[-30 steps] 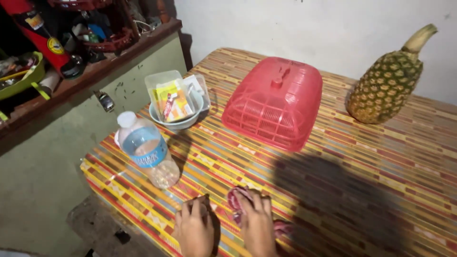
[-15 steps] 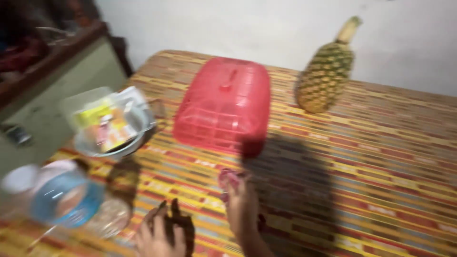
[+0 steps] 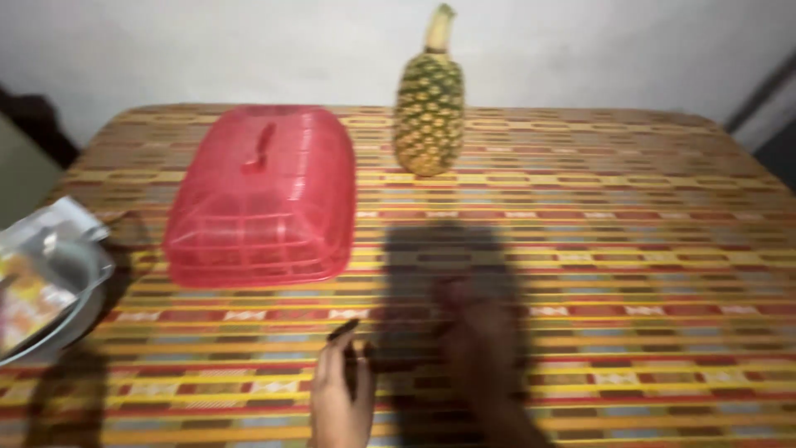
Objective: Moving dishes and a pot from the dining table to the kitchen area and wiping the table clean.
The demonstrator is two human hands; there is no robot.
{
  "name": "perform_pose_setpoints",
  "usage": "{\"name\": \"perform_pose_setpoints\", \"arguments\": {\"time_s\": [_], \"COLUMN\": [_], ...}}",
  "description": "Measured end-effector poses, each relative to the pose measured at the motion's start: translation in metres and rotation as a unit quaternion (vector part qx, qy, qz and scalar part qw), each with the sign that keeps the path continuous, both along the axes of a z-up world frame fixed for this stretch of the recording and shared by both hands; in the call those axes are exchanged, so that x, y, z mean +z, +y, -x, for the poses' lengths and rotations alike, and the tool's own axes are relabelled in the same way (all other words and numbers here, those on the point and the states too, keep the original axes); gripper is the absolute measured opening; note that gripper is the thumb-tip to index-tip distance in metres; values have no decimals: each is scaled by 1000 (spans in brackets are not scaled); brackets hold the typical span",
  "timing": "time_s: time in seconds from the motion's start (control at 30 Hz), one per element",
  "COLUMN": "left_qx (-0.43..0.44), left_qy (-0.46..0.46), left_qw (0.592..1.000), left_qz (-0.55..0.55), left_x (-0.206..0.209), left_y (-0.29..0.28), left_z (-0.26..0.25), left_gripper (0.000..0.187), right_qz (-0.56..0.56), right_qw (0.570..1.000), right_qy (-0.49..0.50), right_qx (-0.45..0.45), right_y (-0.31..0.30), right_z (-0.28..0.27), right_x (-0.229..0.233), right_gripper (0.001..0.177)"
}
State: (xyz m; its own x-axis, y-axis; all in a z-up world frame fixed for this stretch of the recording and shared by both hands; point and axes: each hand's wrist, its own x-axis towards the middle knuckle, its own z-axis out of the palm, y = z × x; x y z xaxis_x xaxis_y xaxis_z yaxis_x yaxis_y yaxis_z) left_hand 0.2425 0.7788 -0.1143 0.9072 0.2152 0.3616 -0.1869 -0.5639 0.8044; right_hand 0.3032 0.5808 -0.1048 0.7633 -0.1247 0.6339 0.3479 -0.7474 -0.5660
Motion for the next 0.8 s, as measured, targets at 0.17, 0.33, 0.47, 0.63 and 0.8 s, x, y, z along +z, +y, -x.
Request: {"name": "perform_pose_setpoints", "arguments": {"time_s": [0.17,0.33,0.47,0.63,0.8], "left_qx": [54,131,173,112,165], "left_qy": [-48,-44,-82,14,-155], "left_qw": [997,990,980,984,969], "left_qz": [13,-20,-62,-137,-98], "left_x": [1,-23,-42,-152,-66], "left_y": [-20,-40,-54,-13,-88], "left_z": [3,15,22,14,11], "left_gripper": [39,38,42,59,35], "right_qz": [157,135,-192,213,130], "right_qw": [957,962,958,966,978], "right_qy": [74,95,-1,-29,-84], "right_qx": [232,217,211,-146,-139], "right_y": [66,70,55,-68,-179], "right_z": [51,11,-26,-100,-113], "right_x": [-34,-51,34,-82,-76], "right_gripper": [61,49,24,52,34]}}
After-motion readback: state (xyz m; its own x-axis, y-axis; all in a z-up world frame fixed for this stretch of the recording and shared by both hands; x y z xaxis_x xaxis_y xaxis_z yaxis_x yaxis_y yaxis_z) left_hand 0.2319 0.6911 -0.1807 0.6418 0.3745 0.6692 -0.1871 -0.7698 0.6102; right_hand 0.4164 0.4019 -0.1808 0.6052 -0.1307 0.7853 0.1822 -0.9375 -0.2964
